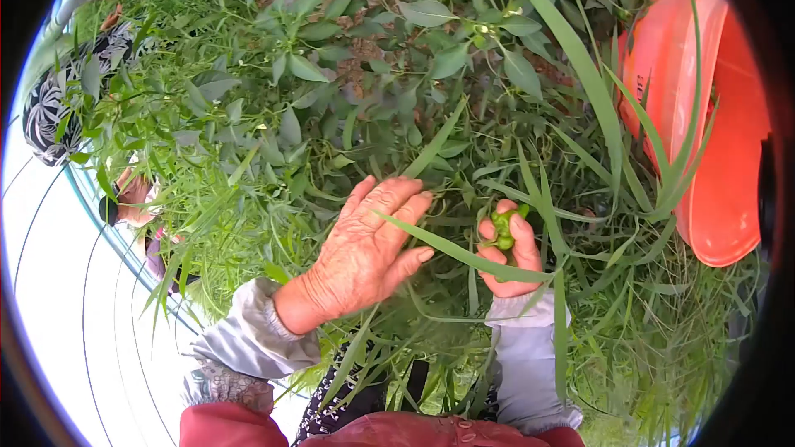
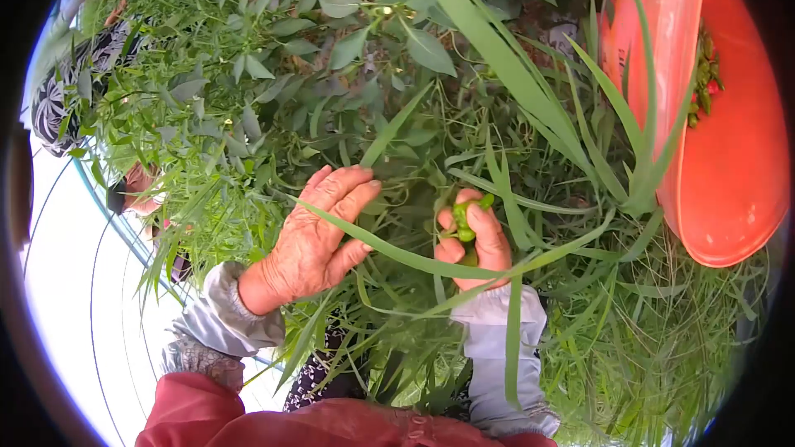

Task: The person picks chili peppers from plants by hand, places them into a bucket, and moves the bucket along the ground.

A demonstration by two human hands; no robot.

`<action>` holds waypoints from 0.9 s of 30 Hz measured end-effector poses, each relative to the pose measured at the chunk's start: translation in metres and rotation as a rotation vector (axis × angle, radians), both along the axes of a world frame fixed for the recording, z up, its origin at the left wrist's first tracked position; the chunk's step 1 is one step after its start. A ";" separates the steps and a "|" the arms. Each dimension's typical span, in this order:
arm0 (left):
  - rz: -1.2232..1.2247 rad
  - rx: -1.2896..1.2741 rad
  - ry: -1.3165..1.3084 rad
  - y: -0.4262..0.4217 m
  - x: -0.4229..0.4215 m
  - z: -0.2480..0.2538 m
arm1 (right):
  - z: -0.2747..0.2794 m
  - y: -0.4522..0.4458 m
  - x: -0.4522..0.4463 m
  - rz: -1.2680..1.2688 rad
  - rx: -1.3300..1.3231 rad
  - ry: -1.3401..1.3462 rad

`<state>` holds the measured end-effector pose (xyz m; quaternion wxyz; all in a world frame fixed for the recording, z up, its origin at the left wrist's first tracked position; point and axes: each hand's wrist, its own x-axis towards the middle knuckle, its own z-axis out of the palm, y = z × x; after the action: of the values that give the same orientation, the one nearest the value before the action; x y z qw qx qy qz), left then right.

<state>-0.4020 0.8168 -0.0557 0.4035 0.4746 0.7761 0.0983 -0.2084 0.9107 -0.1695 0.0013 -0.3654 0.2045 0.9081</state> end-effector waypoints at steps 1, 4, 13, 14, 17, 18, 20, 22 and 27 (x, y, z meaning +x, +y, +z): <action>0.016 0.025 0.094 -0.010 -0.010 0.002 | 0.000 -0.002 0.000 0.012 0.014 0.001; 0.132 0.042 0.361 -0.033 -0.040 -0.003 | 0.002 -0.006 -0.004 0.072 0.059 0.022; 0.197 -0.868 0.438 -0.136 -0.036 -0.026 | 0.013 -0.011 -0.015 0.177 0.158 0.102; 0.194 -0.824 0.435 -0.140 -0.034 -0.028 | 0.014 -0.012 -0.015 0.191 0.175 0.089; 0.210 -0.663 0.415 -0.146 -0.031 -0.032 | 0.014 -0.014 -0.016 0.230 0.179 0.082; 0.228 -0.592 0.394 -0.140 -0.033 -0.031 | 0.013 -0.015 -0.015 0.242 0.170 0.081; 0.236 -0.462 0.380 -0.128 -0.031 -0.027 | 0.013 -0.018 -0.015 0.233 0.167 0.071; 0.215 -0.342 0.402 -0.114 -0.030 -0.023 | 0.014 -0.020 -0.017 0.224 0.158 0.070; 0.199 -0.395 0.391 -0.103 -0.032 -0.005 | 0.015 -0.021 -0.020 0.238 0.166 0.112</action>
<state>-0.4345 0.7134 -0.0610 0.3191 0.3183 0.8860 -0.1087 -0.2288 0.8895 -0.1542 -0.0876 -0.3345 0.0835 0.9346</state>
